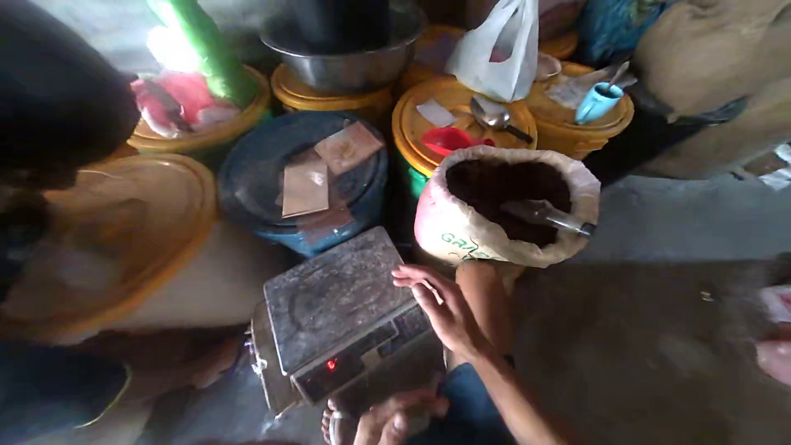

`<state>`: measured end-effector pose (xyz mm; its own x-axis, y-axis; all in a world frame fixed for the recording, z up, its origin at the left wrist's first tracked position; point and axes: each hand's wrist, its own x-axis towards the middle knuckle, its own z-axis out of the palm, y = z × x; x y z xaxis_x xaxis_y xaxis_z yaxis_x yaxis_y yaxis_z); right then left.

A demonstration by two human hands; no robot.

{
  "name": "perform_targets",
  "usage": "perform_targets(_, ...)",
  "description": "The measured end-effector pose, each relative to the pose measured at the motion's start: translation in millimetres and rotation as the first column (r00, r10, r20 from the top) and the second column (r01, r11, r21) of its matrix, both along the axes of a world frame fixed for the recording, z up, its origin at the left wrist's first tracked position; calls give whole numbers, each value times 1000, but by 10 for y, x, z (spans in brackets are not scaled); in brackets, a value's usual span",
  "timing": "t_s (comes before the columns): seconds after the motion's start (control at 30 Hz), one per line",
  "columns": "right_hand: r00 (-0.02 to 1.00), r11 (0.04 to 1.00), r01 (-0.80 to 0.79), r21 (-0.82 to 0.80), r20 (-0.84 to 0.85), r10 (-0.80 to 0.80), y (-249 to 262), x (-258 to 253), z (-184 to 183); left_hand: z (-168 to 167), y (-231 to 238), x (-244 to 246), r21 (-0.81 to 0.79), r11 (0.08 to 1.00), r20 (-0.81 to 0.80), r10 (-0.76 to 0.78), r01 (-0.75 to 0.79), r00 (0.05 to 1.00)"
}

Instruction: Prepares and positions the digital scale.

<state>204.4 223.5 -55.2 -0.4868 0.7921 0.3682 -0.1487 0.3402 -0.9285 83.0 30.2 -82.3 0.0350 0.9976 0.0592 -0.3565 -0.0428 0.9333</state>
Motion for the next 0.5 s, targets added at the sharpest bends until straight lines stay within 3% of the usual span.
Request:
perform_targets(0.13, 983, 990, -142, 21, 120, 138, -14, 441, 121, -262, -74, -330, -142, 969, -233, 167, -203, 958)
perform_targets(0.33, 898, 938, -324, -126, 272, 347, -311, 531, -184, -245, -14, -752, -164, 881, -284, 388, -443, 877)
perform_targets(0.5, 762, 842, -532, -85, 386, 520, -472, 335, -288, -244, 31, -816, -162, 848, -327, 437, -505, 838)
